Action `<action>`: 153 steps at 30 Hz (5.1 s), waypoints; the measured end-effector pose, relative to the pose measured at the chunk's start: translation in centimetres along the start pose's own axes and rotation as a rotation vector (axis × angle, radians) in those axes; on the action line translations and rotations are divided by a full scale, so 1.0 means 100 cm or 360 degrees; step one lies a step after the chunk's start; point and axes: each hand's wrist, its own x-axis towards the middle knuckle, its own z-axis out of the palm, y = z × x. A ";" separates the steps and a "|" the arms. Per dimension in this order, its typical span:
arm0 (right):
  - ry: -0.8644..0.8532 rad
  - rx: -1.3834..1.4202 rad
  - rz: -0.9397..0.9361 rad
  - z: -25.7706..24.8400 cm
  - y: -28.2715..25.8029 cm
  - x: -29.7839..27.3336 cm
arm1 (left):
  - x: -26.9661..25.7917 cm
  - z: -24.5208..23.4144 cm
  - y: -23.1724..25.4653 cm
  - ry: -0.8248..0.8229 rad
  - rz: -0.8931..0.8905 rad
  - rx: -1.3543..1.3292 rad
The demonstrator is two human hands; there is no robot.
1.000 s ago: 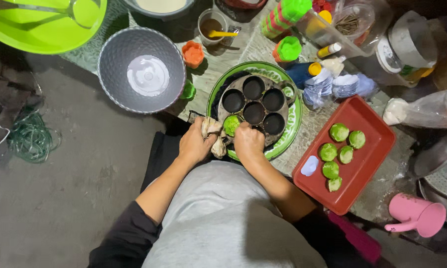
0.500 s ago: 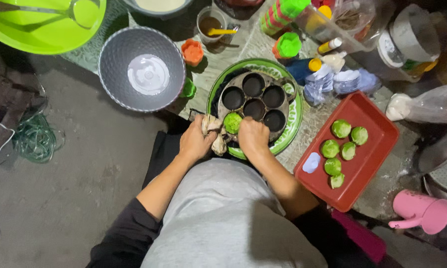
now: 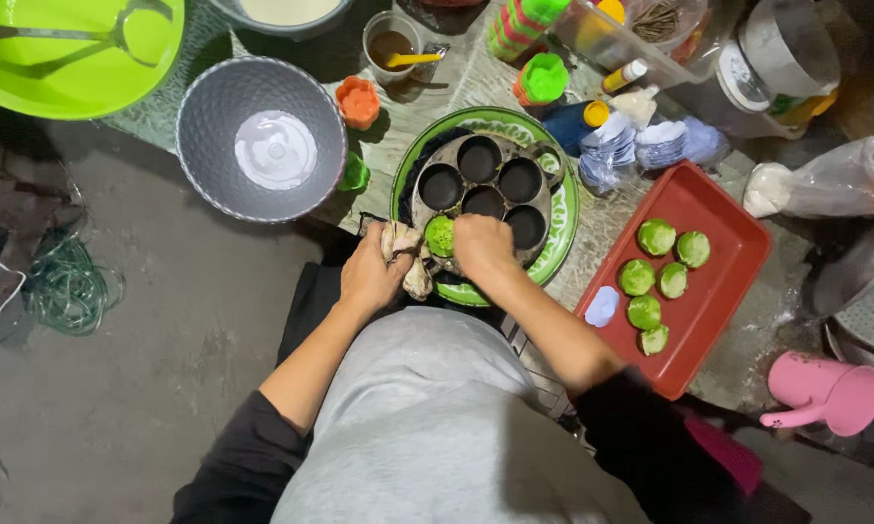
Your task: The person uses a small metal tool to lift green, round cooked snacks from a multi-cup pan and places them onto a red tray. The person repeats this action for each cup in the pan.
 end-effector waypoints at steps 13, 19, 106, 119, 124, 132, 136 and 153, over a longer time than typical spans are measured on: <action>0.0076 -0.0029 -0.0271 0.005 0.011 0.003 | 0.001 -0.001 0.000 0.0008 0.0007 0.0001; 0.0060 -0.0148 -0.0433 0.015 0.025 0.000 | 0.003 0.006 -0.006 0.0020 -0.0017 0.0019; 0.0368 -0.1212 -0.2053 -0.051 0.016 0.051 | 0.000 0.001 -0.006 0.0027 -0.0015 0.0001; 0.0107 -0.0988 -0.1983 -0.060 0.016 0.050 | 0.003 0.005 -0.008 0.0042 0.0013 0.0023; 0.0086 -0.0794 -0.1916 -0.065 0.011 0.037 | 0.002 0.006 -0.010 0.0073 0.0043 0.0021; 0.0078 -0.0630 -0.1726 -0.069 0.018 0.044 | 0.002 0.005 -0.009 0.0097 0.0094 0.0005; 0.0171 -0.0585 -0.1629 -0.069 0.020 0.022 | 0.000 0.007 -0.010 0.0035 -0.0016 -0.0015; 0.0599 -0.0100 -0.0961 -0.041 0.025 -0.035 | 0.002 0.010 -0.011 0.0073 0.0006 -0.0015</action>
